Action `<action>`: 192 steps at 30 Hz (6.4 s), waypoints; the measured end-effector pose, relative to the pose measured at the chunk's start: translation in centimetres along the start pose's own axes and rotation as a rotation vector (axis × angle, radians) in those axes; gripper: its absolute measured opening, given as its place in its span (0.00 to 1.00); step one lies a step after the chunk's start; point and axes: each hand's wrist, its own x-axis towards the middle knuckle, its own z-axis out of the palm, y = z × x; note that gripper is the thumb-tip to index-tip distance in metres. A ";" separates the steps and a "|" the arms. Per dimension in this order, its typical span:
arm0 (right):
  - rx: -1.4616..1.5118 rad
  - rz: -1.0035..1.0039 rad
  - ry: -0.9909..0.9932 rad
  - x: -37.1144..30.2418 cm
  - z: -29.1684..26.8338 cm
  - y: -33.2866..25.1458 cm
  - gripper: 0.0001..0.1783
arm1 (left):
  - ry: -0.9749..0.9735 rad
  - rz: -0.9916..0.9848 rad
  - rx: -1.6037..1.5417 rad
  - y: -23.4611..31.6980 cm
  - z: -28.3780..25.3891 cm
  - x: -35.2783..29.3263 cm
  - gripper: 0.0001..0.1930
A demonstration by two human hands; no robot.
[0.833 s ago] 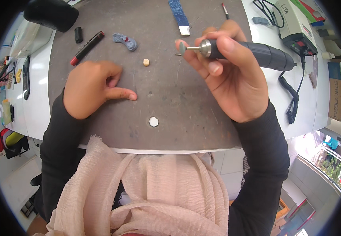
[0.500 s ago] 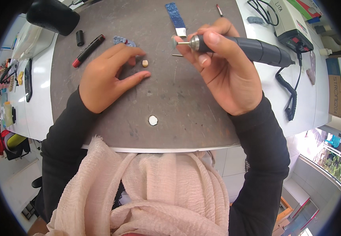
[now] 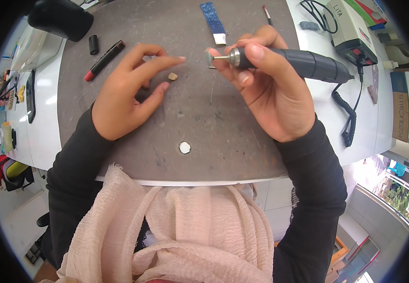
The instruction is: The person applies red paint to a small blue dental mold using a fine brush, then removes a small yellow tooth-shaped piece from the mold. They use a rotary tool to grind and shape the yellow piece, repeatedly inspecting it between grinding sessions.
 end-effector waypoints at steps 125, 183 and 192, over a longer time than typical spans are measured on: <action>0.009 0.205 -0.123 -0.8 2.0 1.7 0.17 | -0.264 -0.484 -1.519 2.0 0.1 -1.0 0.11; -0.002 0.179 -0.150 -0.8 1.9 1.8 0.19 | -0.282 -0.478 -1.536 2.0 0.1 -0.8 0.10; -0.009 0.171 -0.128 -0.8 2.0 1.8 0.19 | -0.277 -0.481 -1.522 2.0 0.1 -0.9 0.09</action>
